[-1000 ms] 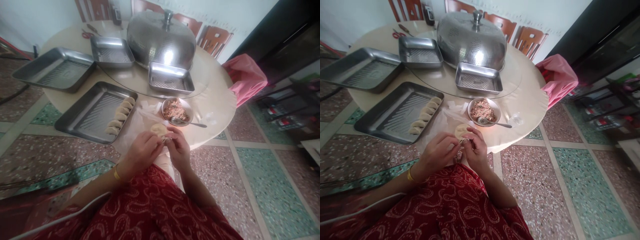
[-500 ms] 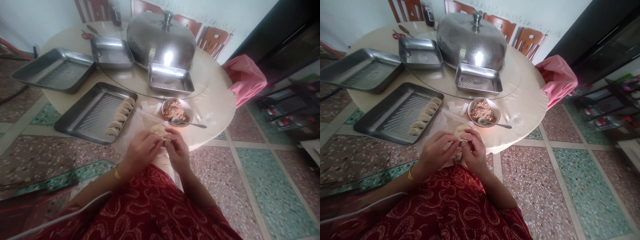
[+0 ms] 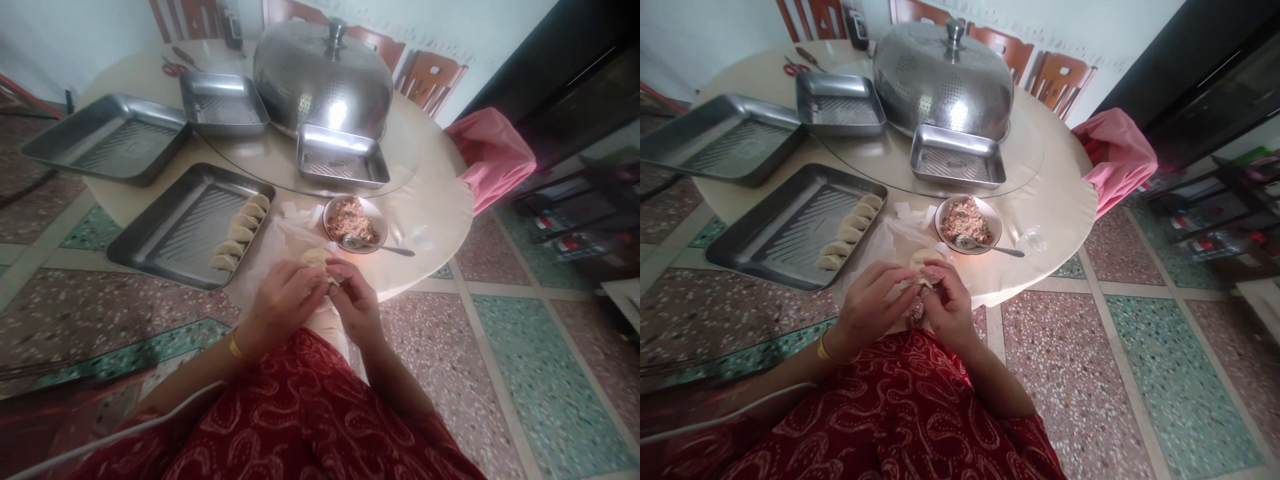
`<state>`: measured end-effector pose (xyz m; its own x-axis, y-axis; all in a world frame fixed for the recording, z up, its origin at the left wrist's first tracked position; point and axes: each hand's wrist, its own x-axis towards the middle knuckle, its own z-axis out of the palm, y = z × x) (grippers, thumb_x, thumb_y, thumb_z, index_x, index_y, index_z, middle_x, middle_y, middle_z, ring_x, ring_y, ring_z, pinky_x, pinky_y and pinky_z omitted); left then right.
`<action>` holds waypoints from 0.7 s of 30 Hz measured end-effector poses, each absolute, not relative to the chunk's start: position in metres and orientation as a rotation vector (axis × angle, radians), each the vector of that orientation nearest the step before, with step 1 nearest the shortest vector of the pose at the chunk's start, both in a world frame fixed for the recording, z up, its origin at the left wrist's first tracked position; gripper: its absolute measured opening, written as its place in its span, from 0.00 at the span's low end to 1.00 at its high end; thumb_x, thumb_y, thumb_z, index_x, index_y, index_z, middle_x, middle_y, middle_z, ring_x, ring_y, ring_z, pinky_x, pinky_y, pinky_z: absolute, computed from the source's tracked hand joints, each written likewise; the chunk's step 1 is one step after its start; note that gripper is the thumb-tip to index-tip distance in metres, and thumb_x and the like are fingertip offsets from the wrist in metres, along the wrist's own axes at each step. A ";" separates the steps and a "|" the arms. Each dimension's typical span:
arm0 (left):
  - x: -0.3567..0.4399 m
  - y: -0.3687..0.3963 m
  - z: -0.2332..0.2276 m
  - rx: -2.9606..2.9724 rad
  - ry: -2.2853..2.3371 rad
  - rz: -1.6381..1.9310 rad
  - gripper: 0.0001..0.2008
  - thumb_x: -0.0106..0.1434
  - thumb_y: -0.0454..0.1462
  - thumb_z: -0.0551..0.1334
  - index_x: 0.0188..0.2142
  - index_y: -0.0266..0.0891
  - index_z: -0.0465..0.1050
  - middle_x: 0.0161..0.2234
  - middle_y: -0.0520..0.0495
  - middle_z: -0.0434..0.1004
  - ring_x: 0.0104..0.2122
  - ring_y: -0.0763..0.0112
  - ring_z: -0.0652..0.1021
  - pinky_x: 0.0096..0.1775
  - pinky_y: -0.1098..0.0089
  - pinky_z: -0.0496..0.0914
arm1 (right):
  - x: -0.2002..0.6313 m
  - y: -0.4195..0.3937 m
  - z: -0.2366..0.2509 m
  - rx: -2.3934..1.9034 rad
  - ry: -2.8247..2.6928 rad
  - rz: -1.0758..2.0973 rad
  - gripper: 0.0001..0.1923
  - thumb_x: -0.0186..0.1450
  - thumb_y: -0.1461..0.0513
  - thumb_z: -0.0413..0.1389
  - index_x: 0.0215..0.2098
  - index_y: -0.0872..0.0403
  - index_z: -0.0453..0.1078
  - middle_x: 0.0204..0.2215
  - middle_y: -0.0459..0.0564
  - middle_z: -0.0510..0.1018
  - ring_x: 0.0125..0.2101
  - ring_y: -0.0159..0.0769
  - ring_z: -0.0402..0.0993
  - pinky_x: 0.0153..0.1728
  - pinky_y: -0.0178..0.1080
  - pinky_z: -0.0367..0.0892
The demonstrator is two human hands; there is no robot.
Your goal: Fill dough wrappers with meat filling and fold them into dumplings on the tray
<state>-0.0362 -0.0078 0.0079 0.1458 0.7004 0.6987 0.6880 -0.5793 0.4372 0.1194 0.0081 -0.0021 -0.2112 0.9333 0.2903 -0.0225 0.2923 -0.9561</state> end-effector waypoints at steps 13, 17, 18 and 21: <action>-0.037 -0.009 -0.001 1.989 1.350 1.546 0.20 0.62 0.39 0.64 0.53 0.40 0.66 0.42 0.44 0.75 0.37 0.69 0.74 0.39 0.68 0.72 | 0.119 0.012 -0.002 -0.882 -1.497 1.159 0.10 0.65 0.65 0.55 0.44 0.46 0.72 0.49 0.50 0.74 0.53 0.38 0.71 0.54 0.45 0.70; -0.025 -0.005 -0.015 1.539 1.173 1.429 0.24 0.63 0.41 0.62 0.59 0.44 0.65 0.50 0.43 0.74 0.40 0.71 0.77 0.39 0.71 0.73 | 0.118 0.017 0.001 -0.873 -1.571 1.121 0.13 0.66 0.65 0.53 0.47 0.46 0.70 0.53 0.51 0.72 0.54 0.38 0.71 0.56 0.47 0.70; -0.022 -0.003 -0.017 1.458 1.134 1.409 0.23 0.64 0.41 0.62 0.58 0.45 0.66 0.51 0.44 0.75 0.42 0.70 0.77 0.41 0.70 0.73 | 0.118 0.018 0.002 -0.872 -1.585 1.132 0.13 0.66 0.65 0.52 0.47 0.46 0.70 0.53 0.51 0.72 0.54 0.38 0.71 0.55 0.46 0.71; -0.014 0.003 -0.019 1.204 1.092 1.449 0.21 0.61 0.41 0.64 0.54 0.43 0.72 0.42 0.46 0.79 0.37 0.70 0.78 0.37 0.71 0.73 | 0.120 0.021 0.006 -0.886 -1.590 1.223 0.15 0.66 0.65 0.52 0.50 0.45 0.68 0.56 0.49 0.71 0.53 0.37 0.73 0.52 0.43 0.73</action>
<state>-0.0136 0.0026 -0.0190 -0.0903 0.9820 0.1658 -0.1115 -0.1754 0.9782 0.1200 0.0206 0.0064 -0.3239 0.9171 0.2326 0.0105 0.2493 -0.9684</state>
